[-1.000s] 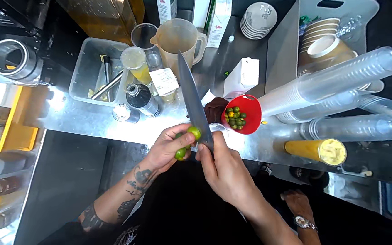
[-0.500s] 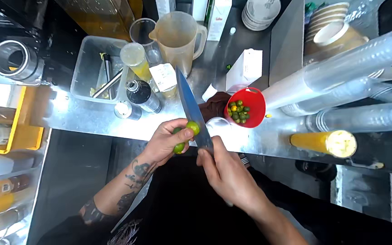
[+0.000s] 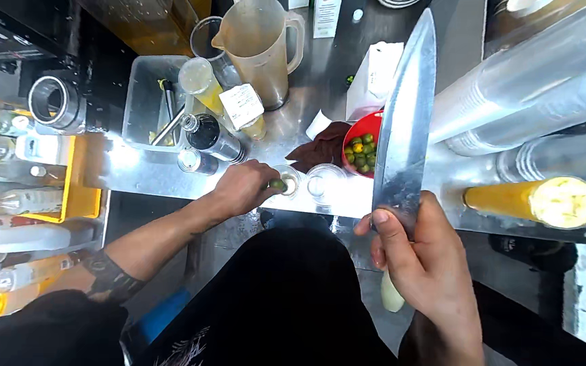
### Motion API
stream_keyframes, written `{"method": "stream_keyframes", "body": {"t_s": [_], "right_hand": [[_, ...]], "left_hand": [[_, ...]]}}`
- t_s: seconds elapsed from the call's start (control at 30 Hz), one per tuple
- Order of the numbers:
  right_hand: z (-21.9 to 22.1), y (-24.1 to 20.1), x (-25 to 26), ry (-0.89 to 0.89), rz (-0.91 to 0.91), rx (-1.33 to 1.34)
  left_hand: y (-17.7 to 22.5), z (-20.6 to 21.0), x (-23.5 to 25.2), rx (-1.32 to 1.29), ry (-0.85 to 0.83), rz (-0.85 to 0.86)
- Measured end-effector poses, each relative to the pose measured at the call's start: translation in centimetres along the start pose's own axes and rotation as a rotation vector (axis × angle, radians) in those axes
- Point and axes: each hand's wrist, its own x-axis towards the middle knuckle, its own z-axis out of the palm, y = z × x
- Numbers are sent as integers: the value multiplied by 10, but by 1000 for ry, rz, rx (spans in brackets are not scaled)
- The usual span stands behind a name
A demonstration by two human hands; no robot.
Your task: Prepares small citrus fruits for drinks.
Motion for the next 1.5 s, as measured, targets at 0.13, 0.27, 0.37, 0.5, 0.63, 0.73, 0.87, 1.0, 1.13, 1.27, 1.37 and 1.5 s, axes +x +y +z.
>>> {"method": "stream_keyframes", "body": {"t_s": [0.13,0.27,0.37,0.5,0.63,0.73,0.87,1.0,1.13,1.27,1.37,1.5], "right_hand": [[-6,20,-9,27,14,69],[-20,31,-15,71,12,65],[-27,35,-18,83,-7,80],[-31,36,-18,84,-31,79],[-31,33,-16,62,-43,73],[-29,30,-14,46,-49,53],[-25,23,-11,33,-50,40],[-19,20,-11,25,-53,35],[-13,18,-12,15,-52,37],[-8,19,-13,10,-54,40],[-6,18,-13,4,-53,43],[-4,17,-14,-6,-48,46]], "left_hand": [[17,3,18,271,-134,65],[21,10,30,370,-168,97],[22,16,32,395,-169,102],[25,22,30,400,-148,84],[27,27,31,396,-146,70],[26,27,33,393,-174,46],[29,25,33,386,-202,-9],[30,19,35,378,-255,-81],[26,9,35,390,-262,-51],[23,2,35,357,-241,-73],[25,-1,35,350,-210,-102],[21,-11,37,185,-190,-192]]}}
